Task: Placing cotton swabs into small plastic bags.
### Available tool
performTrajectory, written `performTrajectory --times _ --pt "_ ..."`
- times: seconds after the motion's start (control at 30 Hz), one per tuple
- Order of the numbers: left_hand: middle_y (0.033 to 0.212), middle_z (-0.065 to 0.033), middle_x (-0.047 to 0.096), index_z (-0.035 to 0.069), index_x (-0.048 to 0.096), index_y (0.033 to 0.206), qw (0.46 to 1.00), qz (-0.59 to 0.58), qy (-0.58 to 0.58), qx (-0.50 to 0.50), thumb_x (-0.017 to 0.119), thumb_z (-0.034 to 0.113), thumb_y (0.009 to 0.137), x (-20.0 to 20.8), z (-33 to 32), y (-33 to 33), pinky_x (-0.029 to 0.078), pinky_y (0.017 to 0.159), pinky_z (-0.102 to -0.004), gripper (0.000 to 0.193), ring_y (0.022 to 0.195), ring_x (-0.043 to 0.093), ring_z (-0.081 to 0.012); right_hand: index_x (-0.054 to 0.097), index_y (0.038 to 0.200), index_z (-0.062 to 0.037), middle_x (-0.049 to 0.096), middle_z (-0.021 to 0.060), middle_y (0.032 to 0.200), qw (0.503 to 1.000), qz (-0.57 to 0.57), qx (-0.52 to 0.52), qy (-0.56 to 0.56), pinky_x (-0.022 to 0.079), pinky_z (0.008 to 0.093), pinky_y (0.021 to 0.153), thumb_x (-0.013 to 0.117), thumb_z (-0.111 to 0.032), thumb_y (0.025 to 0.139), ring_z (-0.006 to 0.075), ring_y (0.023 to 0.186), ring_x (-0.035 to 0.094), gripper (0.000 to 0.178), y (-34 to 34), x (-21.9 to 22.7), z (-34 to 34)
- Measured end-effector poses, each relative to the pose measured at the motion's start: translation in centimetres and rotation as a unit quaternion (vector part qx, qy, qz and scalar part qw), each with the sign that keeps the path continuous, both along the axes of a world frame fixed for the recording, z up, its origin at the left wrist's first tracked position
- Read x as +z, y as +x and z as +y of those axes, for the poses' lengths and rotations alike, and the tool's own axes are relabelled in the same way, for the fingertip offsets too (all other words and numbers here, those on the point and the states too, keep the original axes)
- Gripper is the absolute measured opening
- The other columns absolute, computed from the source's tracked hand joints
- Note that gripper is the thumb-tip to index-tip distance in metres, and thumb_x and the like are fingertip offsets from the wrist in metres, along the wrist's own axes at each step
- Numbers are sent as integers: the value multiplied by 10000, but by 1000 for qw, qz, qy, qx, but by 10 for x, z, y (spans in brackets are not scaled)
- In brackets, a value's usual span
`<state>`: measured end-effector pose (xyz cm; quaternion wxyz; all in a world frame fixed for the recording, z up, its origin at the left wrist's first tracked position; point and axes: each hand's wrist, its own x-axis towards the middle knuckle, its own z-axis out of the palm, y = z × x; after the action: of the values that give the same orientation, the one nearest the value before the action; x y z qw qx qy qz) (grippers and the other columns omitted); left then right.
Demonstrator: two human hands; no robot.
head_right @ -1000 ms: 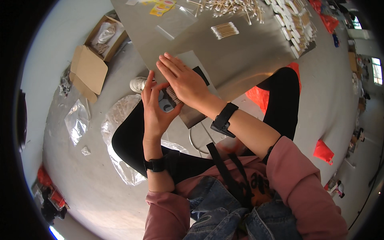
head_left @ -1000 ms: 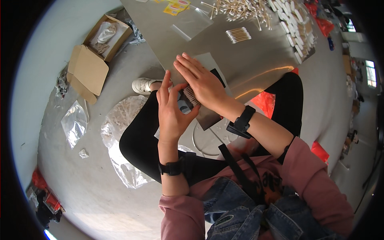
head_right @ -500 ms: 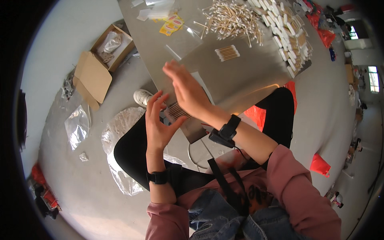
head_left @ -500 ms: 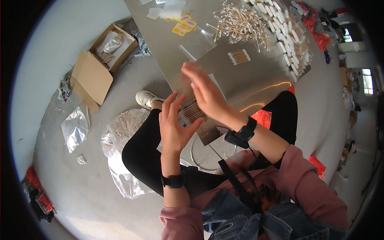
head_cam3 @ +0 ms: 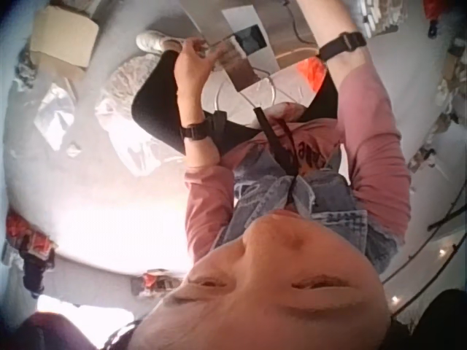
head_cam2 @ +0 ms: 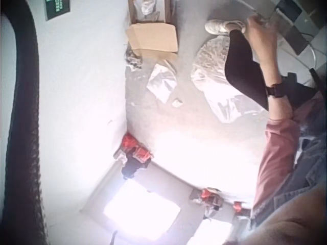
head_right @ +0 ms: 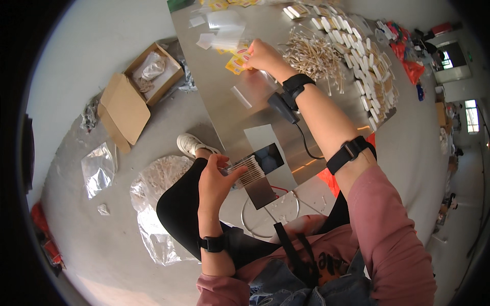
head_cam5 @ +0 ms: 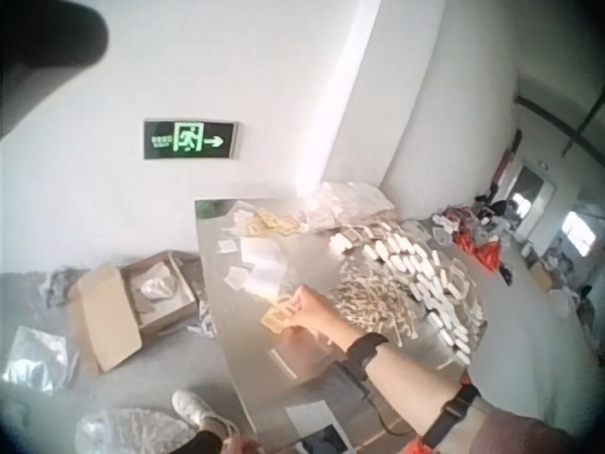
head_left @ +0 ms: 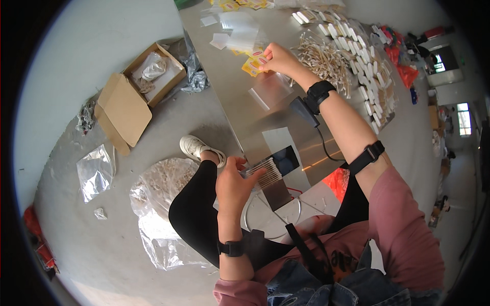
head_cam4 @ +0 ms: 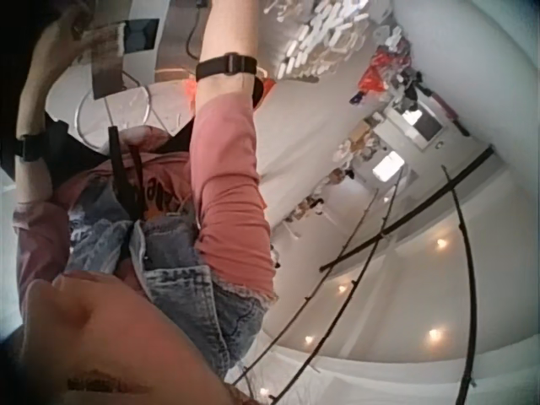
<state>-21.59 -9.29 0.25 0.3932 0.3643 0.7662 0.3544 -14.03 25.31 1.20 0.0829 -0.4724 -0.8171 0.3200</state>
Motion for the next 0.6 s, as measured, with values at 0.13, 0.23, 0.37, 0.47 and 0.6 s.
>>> performTrajectory --times 0.13,0.23,0.37,0.47,0.6 --pt "877 -129 706 3 633 1019 999 -11 14 -27 903 368 706 -4 -3 -2 532 728 -358 551 821 695 -265 620 1088 11 681 126 989 1000 -6 19 10 513 300 739 844 -145 753 180 888 649 433 2 -2 18" --pt "845 -135 715 1 639 971 999 -31 -2 -36 904 372 695 -5 -4 -6 533 699 -370 533 784 705 -281 667 1001 7 685 80 871 1000 6 -12 9 499 273 711 834 -128 757 160 822 645 325 3 1 17" --pt "797 -136 699 -22 665 920 997 -66 -25 -44 912 353 678 -8 -2 -4 515 663 -359 510 714 678 -263 716 926 23 677 51 803 980 168 -90 -59 479 253 685 812 -170 814 136 750 635 243 12 10 -1" --pt "665 -60 614 -31 652 863 997 -62 26 -47 910 272 698 -14 2 -6 433 555 -290 430 582 548 -127 721 929 -2 614 -10 738 962 242 -89 -88 406 223 633 775 -204 885 58 687 545 214 32 31 -19" --pt "715 -117 666 -39 653 872 996 -63 -11 -58 909 307 688 -3 -3 -13 481 597 -325 469 624 633 -197 704 905 -10 538 -49 696 929 303 -20 -211 320 201 551 704 -197 955 23 605 428 194 60 53 -93"
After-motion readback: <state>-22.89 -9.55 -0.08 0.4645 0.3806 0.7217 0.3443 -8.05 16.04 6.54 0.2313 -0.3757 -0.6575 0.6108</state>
